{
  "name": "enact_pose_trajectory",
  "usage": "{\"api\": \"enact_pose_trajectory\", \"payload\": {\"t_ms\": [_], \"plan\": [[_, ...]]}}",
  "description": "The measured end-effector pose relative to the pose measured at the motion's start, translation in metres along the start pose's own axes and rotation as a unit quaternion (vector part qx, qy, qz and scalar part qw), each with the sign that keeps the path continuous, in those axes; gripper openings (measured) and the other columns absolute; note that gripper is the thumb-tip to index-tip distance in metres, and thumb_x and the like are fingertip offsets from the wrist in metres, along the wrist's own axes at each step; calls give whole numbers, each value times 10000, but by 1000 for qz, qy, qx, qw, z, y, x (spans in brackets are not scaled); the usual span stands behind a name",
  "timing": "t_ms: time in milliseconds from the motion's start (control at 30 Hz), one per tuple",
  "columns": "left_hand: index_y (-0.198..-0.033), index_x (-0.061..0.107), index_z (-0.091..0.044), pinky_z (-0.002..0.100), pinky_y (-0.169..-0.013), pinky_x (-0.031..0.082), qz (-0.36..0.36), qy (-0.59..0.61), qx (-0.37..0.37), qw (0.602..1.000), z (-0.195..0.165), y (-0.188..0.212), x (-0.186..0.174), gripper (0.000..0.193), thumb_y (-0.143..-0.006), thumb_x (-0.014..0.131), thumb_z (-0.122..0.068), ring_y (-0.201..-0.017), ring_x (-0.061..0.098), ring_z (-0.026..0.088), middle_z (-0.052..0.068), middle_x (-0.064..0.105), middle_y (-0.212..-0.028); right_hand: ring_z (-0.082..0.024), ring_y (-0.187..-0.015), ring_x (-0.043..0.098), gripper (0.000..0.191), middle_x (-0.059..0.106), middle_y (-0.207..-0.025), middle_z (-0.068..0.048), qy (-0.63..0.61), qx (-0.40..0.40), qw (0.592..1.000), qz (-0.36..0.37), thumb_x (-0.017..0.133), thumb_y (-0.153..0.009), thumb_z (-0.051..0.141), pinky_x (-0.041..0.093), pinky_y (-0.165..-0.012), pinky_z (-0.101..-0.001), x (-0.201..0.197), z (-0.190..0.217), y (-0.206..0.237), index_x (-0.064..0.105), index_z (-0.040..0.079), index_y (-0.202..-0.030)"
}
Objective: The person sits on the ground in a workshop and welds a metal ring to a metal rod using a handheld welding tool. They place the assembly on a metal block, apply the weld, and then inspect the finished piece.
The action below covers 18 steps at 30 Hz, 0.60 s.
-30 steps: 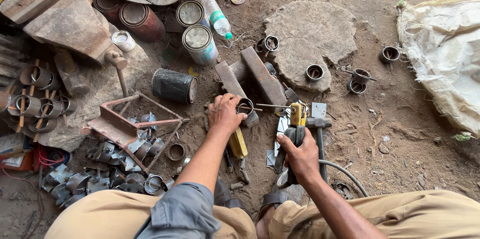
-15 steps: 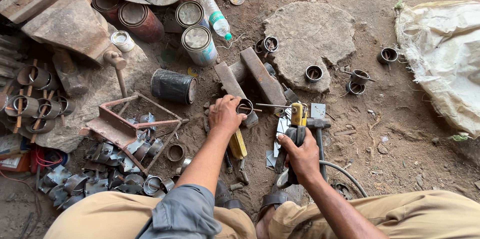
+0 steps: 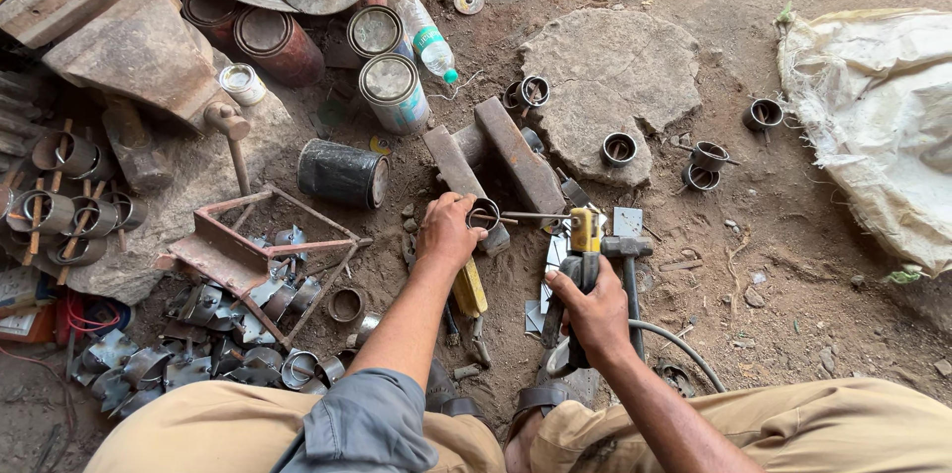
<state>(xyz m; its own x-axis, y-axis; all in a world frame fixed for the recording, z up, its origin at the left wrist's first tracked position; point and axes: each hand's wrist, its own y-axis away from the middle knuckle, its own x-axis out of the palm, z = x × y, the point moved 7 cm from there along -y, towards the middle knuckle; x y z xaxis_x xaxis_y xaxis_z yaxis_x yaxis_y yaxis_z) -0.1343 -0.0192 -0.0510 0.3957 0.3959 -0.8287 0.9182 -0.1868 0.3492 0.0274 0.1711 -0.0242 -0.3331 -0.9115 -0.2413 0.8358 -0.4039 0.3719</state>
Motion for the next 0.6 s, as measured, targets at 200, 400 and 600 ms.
{"api": "enact_pose_trajectory", "payload": {"t_ms": [200,400,600], "plan": [[-1457,540,-170,351,-1088,478,6,10,-5,1000,0,1,0,696,-828,826,-256,-1349,473,190,18,523,-1450,-106,-415,550,365,592,-668,-29,-21,12,1000,5,751,-851,284,530,-368,-279,0,1,0,534,63,-1045],[-1454,544,-168,353,-1107,462,0,8,1,1000,-1,0,-1,700,-823,831,-262,-1352,474,191,16,534,-1443,-100,-425,567,365,616,-663,-42,-12,-5,1000,-12,757,-853,280,525,-375,-270,-1,6,2,544,45,-1034],[-1408,630,-109,339,-1063,550,-3,92,18,996,6,0,0,574,-871,803,-216,-1233,659,214,71,696,-1302,-114,-435,572,374,599,-680,-44,11,35,999,-6,775,-846,271,515,-378,-293,-1,1,2,552,24,-1017]]}}
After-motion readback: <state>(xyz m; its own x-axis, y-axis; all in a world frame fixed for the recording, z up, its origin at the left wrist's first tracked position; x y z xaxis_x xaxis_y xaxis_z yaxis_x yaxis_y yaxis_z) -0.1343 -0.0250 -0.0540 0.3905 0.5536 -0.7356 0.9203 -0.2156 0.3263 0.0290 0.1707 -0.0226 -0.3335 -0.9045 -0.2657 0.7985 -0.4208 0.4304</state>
